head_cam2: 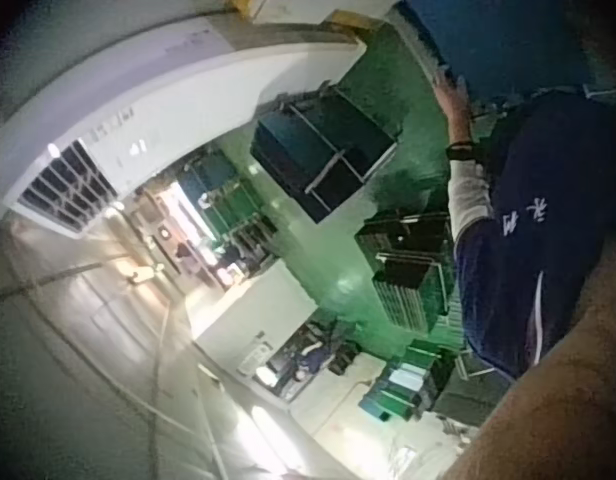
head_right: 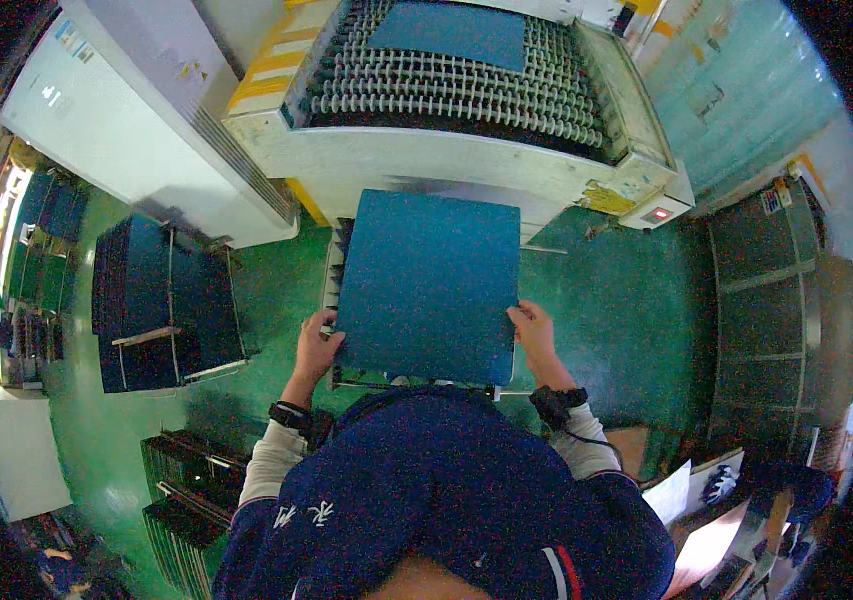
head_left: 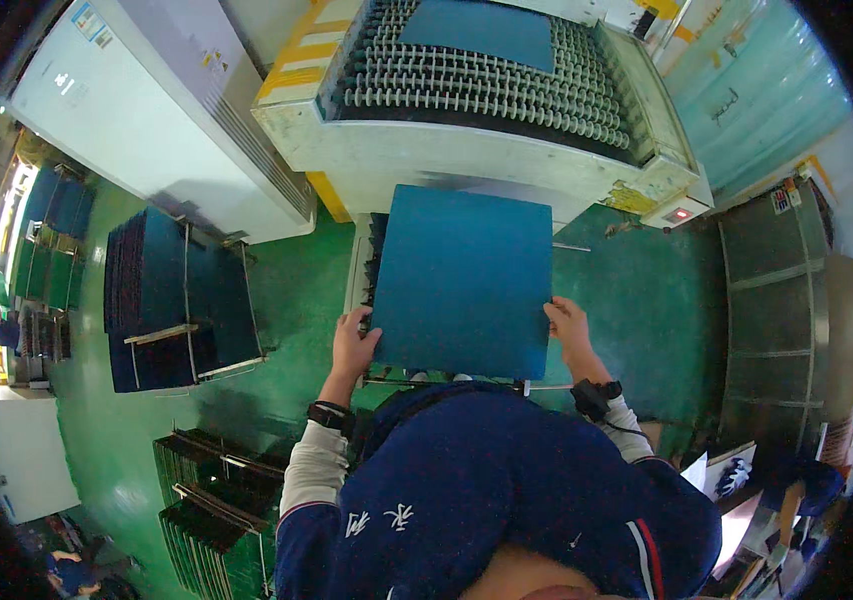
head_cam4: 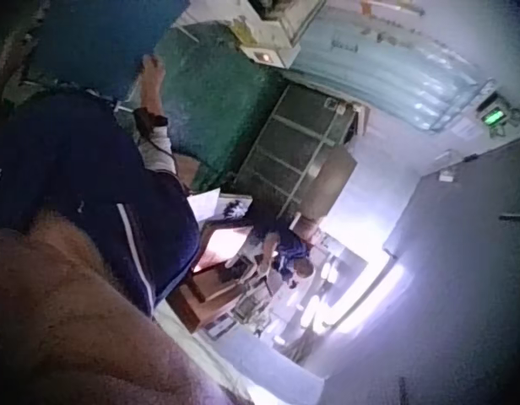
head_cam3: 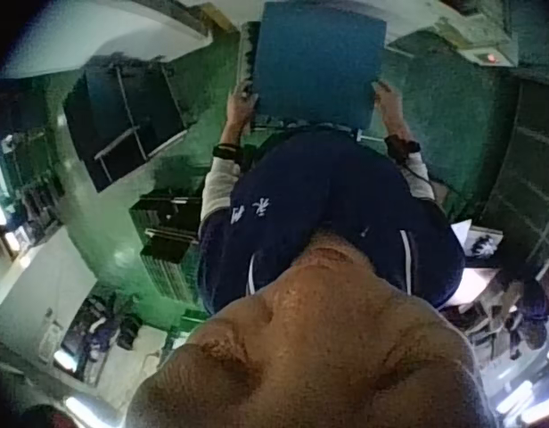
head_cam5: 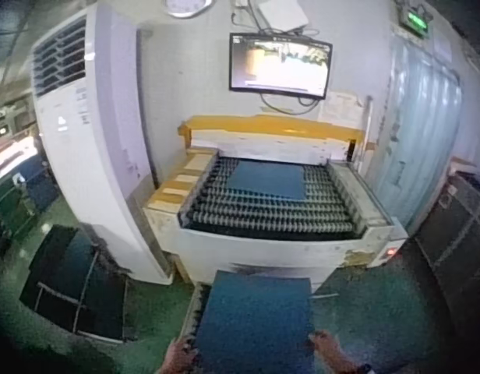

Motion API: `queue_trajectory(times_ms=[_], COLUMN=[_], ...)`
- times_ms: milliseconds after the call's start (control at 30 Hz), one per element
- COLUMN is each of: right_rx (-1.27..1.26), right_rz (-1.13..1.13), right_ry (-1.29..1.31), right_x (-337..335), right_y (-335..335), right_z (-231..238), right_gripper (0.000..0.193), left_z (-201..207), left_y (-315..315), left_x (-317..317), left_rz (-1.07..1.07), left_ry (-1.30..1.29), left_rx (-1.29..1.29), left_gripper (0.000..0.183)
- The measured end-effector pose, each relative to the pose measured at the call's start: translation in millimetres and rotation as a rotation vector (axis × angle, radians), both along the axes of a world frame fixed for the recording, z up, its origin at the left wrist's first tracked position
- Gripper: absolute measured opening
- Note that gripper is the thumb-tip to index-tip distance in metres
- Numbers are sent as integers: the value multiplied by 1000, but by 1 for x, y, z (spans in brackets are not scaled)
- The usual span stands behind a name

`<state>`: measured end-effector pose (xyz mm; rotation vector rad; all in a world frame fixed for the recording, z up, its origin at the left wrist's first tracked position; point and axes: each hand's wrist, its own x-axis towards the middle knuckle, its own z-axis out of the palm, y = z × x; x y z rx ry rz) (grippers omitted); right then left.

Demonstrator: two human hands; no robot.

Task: The operator loads blue panels into an industrial processing machine and organizes them onto storage racks on the factory floor.

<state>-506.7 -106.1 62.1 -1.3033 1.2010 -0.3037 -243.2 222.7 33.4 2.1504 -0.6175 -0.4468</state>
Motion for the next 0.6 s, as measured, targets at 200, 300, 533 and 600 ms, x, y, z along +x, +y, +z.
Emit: queue_trajectory(times_ms=[200,300,533,600], right_rx=[347,392,372,352], right_rz=[77,10,-128,-147], right_ry=[-261,-313,-418,-447], right_x=[5,13,14,15], right_y=[-14,-7,-2,-10], right_z=[7,14,43,50], right_gripper=[28,21,21,23], left_z=[-19,-18,9,21], left_y=[-2,1,-1,-3], left_x=[7,7,8,7], left_rz=[51,75,224,297], left_ry=[121,186,577,689], left_rx=[-145,-195,-386,-445], left_gripper=[42,41,27,28])
